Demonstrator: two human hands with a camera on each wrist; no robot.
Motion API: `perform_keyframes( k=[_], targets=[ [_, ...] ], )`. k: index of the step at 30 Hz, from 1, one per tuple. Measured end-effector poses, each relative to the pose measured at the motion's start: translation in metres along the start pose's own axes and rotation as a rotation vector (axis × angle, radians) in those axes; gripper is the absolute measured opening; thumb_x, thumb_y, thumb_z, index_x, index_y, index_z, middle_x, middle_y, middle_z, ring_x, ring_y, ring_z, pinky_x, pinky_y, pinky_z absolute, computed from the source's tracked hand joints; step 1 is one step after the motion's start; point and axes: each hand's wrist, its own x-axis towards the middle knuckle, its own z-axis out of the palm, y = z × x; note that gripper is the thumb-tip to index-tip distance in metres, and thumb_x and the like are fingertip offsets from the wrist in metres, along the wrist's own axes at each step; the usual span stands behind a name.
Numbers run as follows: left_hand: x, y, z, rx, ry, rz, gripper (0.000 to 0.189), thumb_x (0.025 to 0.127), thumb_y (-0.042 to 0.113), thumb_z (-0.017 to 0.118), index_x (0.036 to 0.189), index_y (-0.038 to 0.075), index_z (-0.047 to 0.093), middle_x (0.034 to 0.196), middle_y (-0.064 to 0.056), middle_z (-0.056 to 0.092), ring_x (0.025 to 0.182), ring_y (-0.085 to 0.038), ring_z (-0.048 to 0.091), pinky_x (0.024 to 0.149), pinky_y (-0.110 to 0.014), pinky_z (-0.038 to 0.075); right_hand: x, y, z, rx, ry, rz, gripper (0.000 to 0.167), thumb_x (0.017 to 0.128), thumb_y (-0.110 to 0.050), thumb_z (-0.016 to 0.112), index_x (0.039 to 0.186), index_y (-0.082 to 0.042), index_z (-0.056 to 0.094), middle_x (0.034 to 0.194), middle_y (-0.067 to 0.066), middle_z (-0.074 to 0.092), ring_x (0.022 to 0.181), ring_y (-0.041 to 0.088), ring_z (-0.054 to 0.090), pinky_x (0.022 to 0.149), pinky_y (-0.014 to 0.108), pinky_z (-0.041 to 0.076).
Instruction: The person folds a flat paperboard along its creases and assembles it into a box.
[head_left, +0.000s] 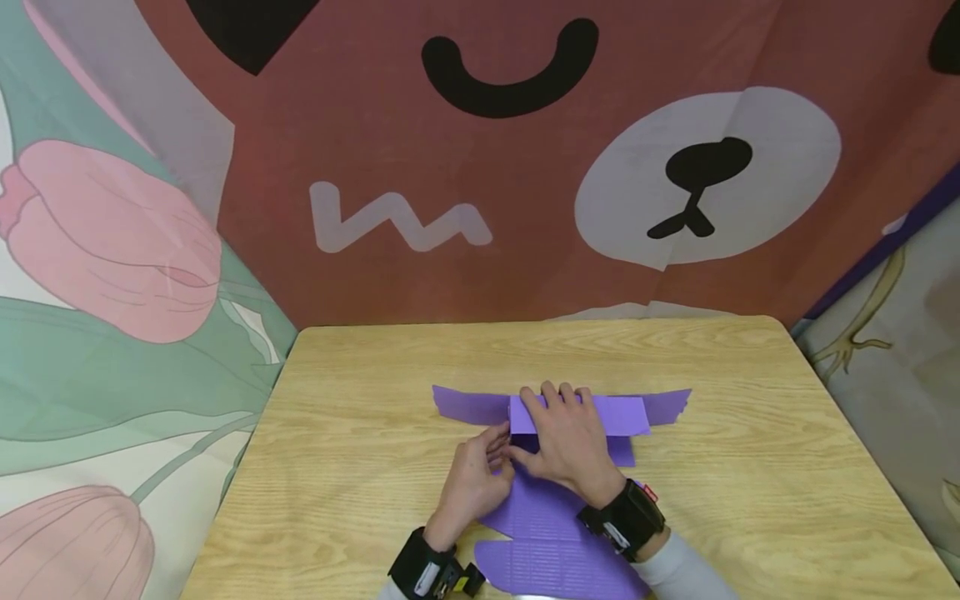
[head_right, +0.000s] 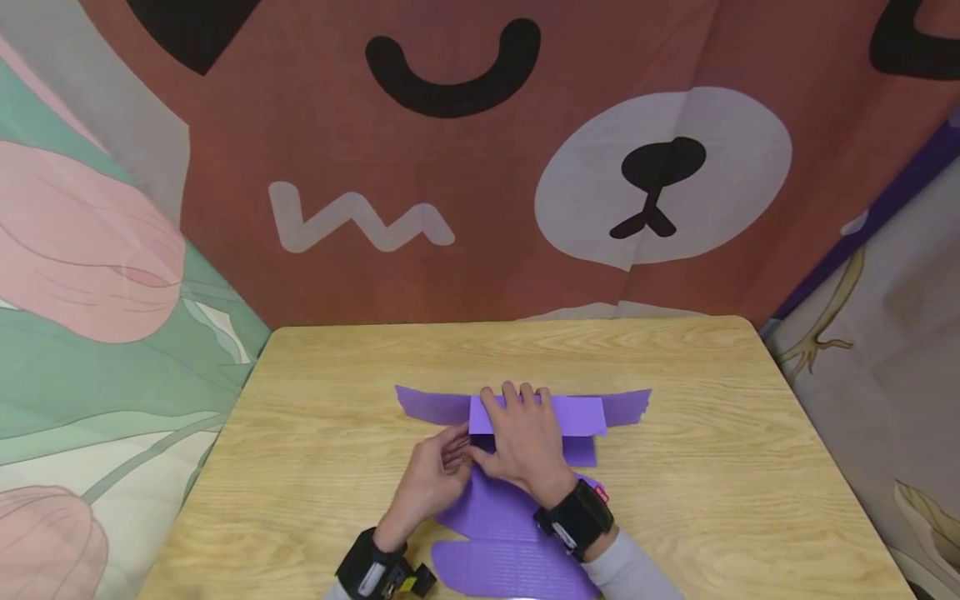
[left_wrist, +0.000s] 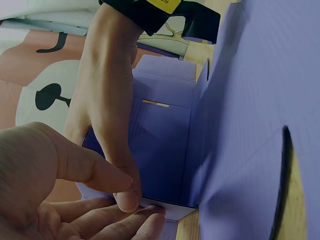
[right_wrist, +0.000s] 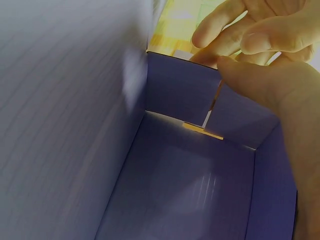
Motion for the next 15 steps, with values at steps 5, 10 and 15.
perform_keyframes(
  k=[5,10,15],
  targets=[
    [-0.0012,0.0005,0.001,0.043,0.024,0.035,0.055,0.082,-0.009,0.058,0.137,-0.006,0.053,0.124,-0.021,0.067,0.108,-0.027,0.07,0.088,-0.029,0.058,-0.0005,0.0001,0.0005,0.008,0.016,0.001,0.092,0.063,-0.084,0.064,0.128,-0.021,0.056,0.108,0.011,0.063,0.099,0.036,0.06,0.088,0.054,0.044],
    [-0.0035,0.0016,0.004,0.078,0.021,0.06,0.059,0.081,-0.008,0.059,0.139,-0.007,0.049,0.127,-0.021,0.066,0.109,-0.027,0.07,0.088,-0.03,0.058,-0.0005,-0.0007,0.0003,0.012,0.028,0.001,0.089,0.063,-0.081,0.065,0.127,-0.02,0.057,0.107,0.011,0.063,0.098,0.036,0.06,0.087,0.054,0.044],
    [-0.0043,0.0023,0.0066,0.109,0.016,0.077,0.06,0.082,-0.006,0.06,0.14,-0.006,0.048,0.131,-0.018,0.064,0.114,-0.027,0.068,0.092,-0.03,0.056,-0.0003,-0.0017,-0.0004,0.011,0.004,0.011,0.083,0.066,-0.075,0.064,0.128,-0.021,0.055,0.11,0.011,0.062,0.099,0.036,0.059,0.089,0.054,0.042]
  ],
)
